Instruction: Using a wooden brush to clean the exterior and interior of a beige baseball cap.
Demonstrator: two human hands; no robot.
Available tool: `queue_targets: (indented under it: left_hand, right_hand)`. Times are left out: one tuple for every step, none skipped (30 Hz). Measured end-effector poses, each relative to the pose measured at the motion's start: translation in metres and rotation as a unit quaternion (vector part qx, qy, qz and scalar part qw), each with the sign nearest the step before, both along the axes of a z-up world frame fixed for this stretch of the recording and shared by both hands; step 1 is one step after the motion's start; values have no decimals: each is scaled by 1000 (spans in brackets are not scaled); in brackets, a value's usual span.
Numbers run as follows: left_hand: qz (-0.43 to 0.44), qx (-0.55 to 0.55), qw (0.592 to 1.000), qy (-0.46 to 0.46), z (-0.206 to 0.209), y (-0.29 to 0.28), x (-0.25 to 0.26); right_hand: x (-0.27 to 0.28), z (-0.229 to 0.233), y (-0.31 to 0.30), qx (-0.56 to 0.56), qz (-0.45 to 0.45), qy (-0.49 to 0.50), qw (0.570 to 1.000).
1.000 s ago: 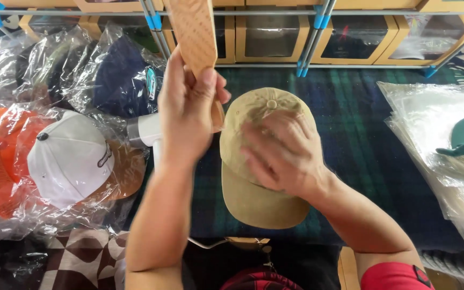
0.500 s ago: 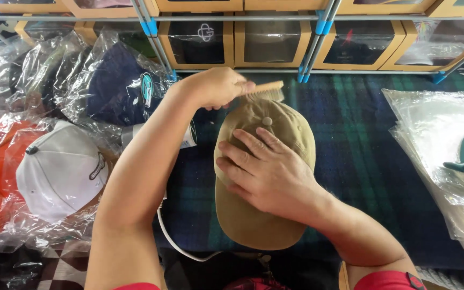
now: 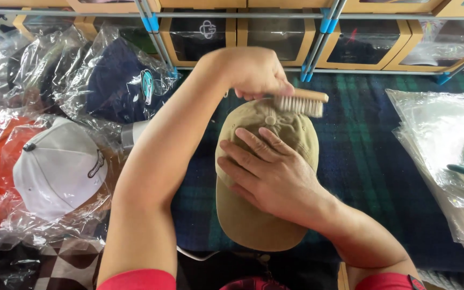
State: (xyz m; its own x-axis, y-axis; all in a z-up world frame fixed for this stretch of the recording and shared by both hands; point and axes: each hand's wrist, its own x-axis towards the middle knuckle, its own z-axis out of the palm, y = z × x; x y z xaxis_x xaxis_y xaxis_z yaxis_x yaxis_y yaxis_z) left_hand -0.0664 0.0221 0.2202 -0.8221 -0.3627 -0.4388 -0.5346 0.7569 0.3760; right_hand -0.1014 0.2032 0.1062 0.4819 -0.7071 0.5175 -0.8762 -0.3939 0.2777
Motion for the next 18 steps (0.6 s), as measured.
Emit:
queue_targets:
  left_hand:
    - [-1, 2, 1000, -1, -12, -9, -5]
    - [10, -10, 999, -39, -24, -18, -10]
    - [22, -26, 997, -74, -33, -28, -17]
    - [20, -28, 997, -73, -56, -42, -21]
    - [48, 19, 993, -111, -79, -58, -21]
    - [75, 65, 984, -148, -102, -74, -21]
    - [75, 62, 984, -147, -105, -74, -15]
    - [75, 9, 987, -140, -108, -75, -10]
    - [74, -41, 987, -133, -113, -76, -5]
    - [73, -42, 988, -132, -92, -69, -1]
    - [95, -14, 995, -22, -76, -59, 10]
    - [118, 12, 989, 88, -60, -49, 20]
    - [116, 11, 989, 87, -53, -42, 28]
    - [4, 1, 978, 208, -46, -35, 37]
    - [-104, -8, 941, 323, -40, -27, 49]
    - [-103, -6, 941, 322, -37, -17, 51]
    - [-38, -6, 970, 240, -34, -7, 53]
    - [26, -5, 988, 155, -30, 3, 54]
  right_hand:
    - [1, 0, -1, 2, -1, -1, 1000]
    - [2, 1, -1, 18, -4, 0, 1000]
    - [2, 3, -3, 32, -7, 4, 999]
    - [2, 3, -2, 30, -8, 5, 999]
    - [3, 3, -1, 11, -6, 1, 1000]
    - [4, 3, -1, -8, -3, -4, 1000]
    - [4, 2, -1, -11, -4, -3, 1000]
    - [4, 1, -1, -8, -3, 2, 1000]
    - [3, 0, 0, -2, -3, 7, 1000]
    - [0, 2, -3, -3, -4, 8, 1000]
    - [1, 1, -3, 2, -4, 12, 1000]
    - [1, 1, -3, 7, -5, 17, 1000]
    - [1, 1, -3, 6, -6, 15, 1000]
    - [1, 2, -2, -7, -1, -6, 1000]
    - [2, 2, 0, -17, 7, -27, 999]
    - [2, 0, -1, -15, 8, -28, 999]
    - [1, -1, -2, -15, 4, -26, 1000]
    - [1, -2, -2, -15, -1, -24, 1000]
